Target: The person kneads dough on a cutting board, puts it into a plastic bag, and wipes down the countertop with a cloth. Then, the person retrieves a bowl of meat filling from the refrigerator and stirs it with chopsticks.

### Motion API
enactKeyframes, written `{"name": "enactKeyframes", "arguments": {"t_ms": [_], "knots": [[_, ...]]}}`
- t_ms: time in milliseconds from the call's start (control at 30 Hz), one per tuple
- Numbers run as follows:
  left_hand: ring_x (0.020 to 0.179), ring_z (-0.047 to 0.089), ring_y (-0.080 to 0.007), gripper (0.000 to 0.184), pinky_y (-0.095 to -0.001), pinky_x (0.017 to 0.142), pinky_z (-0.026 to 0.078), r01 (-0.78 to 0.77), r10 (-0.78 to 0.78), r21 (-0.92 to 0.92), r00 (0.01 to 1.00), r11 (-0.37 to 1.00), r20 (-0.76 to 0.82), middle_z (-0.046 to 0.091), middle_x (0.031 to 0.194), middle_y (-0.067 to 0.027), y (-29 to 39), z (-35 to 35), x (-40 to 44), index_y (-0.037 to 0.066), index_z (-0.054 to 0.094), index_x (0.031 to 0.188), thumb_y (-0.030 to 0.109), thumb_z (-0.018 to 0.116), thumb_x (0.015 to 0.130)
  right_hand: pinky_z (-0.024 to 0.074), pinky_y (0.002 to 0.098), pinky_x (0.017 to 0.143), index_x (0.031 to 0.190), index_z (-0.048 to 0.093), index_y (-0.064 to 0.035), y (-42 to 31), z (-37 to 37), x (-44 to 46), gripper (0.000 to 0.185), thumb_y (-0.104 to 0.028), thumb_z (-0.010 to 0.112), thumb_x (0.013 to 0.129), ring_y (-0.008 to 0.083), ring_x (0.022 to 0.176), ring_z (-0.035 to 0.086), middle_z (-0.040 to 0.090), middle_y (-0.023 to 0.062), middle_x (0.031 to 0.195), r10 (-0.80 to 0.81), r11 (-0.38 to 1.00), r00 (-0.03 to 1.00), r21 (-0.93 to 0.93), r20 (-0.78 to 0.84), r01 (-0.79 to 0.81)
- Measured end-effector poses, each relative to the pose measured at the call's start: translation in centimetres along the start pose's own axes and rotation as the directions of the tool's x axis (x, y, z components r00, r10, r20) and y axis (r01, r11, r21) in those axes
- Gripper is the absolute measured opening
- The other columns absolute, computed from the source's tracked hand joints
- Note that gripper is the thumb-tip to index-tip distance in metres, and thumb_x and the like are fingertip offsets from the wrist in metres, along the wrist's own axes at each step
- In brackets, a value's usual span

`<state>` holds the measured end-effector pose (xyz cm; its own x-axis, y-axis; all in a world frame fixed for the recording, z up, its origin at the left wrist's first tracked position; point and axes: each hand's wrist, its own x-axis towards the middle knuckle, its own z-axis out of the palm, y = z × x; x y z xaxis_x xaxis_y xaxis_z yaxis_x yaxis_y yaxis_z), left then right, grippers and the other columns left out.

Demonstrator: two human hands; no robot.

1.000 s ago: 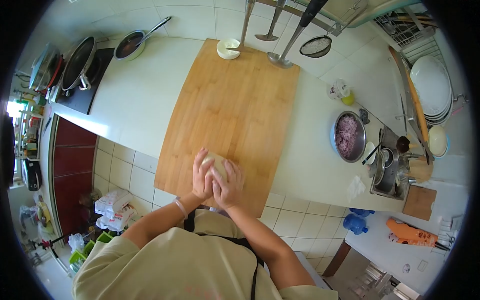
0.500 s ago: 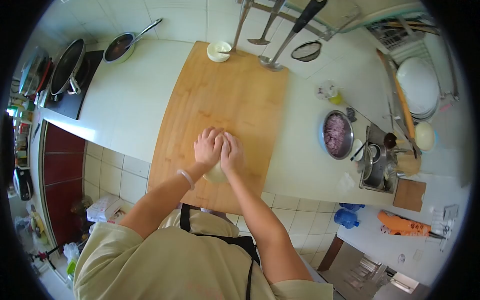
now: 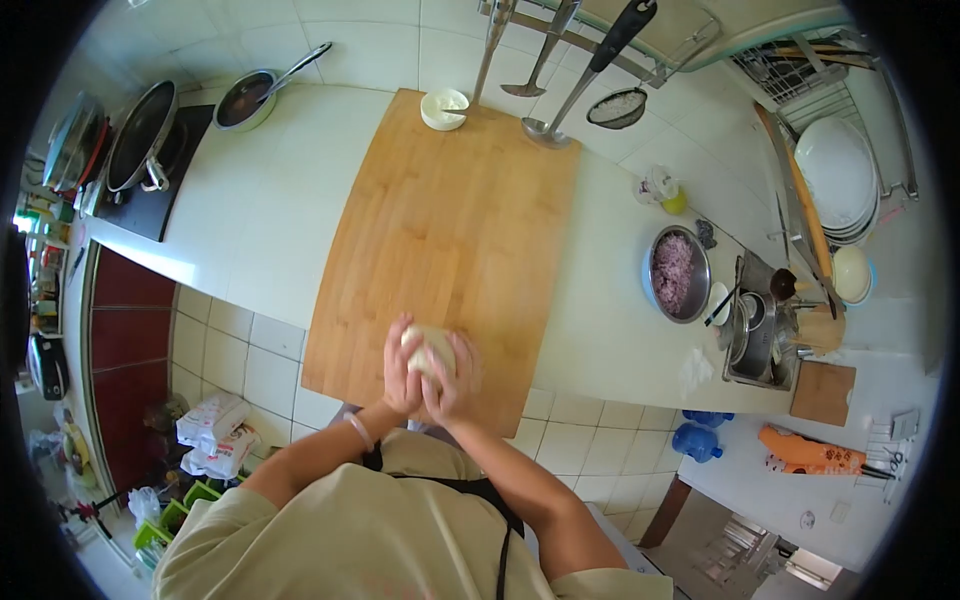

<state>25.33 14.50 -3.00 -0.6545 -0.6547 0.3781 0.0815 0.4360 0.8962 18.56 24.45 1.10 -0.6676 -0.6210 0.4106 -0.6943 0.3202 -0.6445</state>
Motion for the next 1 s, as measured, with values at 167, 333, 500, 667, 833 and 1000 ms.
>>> {"name": "enactKeyframes", "arguments": {"t_ms": [167,333,500,667,833,1000], "knots": [[0.126,0.039,-0.0487,0.046,-0.0608,0.102,0.031,-0.144,0.126,0.138,0.983,0.98,0.134,0.042,0.135,-0.0264,-1.7,0.6,0.3,0.01,0.052,0.124,0.041,0.039,0.093,0.0397,0.0544,0.097,0.12,0.058,-0.0117,2.6,1.0,-0.7,0.042,-0.041,0.042,0.096,0.0432,0.116,0.05,0.052,0.0204,0.127,-0.077,0.995,0.996,-0.061,-0.056,0.073],[0.118,0.043,-0.0474,0.045,-0.0547,0.1,0.035,-0.024,-0.015,0.194,0.98,0.981,0.198,0.046,0.131,-0.0263,-1.9,2.1,5.0,0.006,0.054,0.123,0.035,0.043,0.09,0.0428,0.0537,0.094,0.118,0.058,-0.0033,4.2,1.7,3.4,0.039,-0.032,0.047,0.093,0.0451,0.112,0.052,0.051,0.0252,0.127,-0.018,0.998,0.999,-0.06,-0.051,0.015],[0.115,0.048,-0.0358,0.049,-0.0496,0.097,0.037,0.311,-0.413,0.374,0.88,0.874,0.233,0.051,0.129,-0.018,-0.5,4.6,11.0,0.011,0.054,0.129,0.04,0.048,0.089,0.0446,0.0427,0.093,0.118,0.058,-0.0004,6.6,2.9,8.3,0.038,-0.029,0.047,0.095,0.0345,0.108,0.057,0.06,0.0183,0.119,0.355,0.935,0.935,-0.022,0.004,-0.355],[0.116,0.049,-0.0312,0.048,-0.0446,0.096,0.038,0.832,-0.629,-0.296,0.551,0.469,0.549,0.056,0.125,-0.0157,-3.2,3.4,17.0,0.016,0.054,0.133,0.045,0.044,0.095,0.0428,0.0428,0.096,0.121,0.058,-0.0042,6.5,1.9,10.3,0.042,-0.036,0.043,0.098,0.0362,0.109,0.056,0.059,0.0192,0.12,0.564,0.806,0.826,0.212,0.01,-0.553],[0.128,0.041,-0.0329,0.052,-0.0445,0.107,0.029,0.504,-0.547,0.221,0.805,0.835,0.228,0.045,0.136,-0.019,-2.7,2.8,10.5,0.012,0.049,0.137,0.045,0.041,0.097,0.0406,0.0427,0.098,0.122,0.055,-0.0018,4.2,3.1,7.7,0.042,-0.035,0.043,0.098,0.0361,0.112,0.053,0.056,0.0208,0.124,0.654,0.721,0.754,0.252,0.058,-0.645],[0.13,0.035,-0.041,0.046,-0.0519,0.107,0.026,0.141,-0.165,0.132,0.966,0.981,0.198,0.038,0.14,-0.0221,-1.2,0.8,5.4,0.016,0.051,0.134,0.036,0.043,0.093,0.0401,0.0428,0.099,0.123,0.054,-0.0015,2.7,2.7,2.7,0.043,-0.034,0.04,0.098,0.0361,0.116,0.051,0.054,0.0214,0.126,0.578,0.811,0.816,0.125,-0.019,-0.572]]}}
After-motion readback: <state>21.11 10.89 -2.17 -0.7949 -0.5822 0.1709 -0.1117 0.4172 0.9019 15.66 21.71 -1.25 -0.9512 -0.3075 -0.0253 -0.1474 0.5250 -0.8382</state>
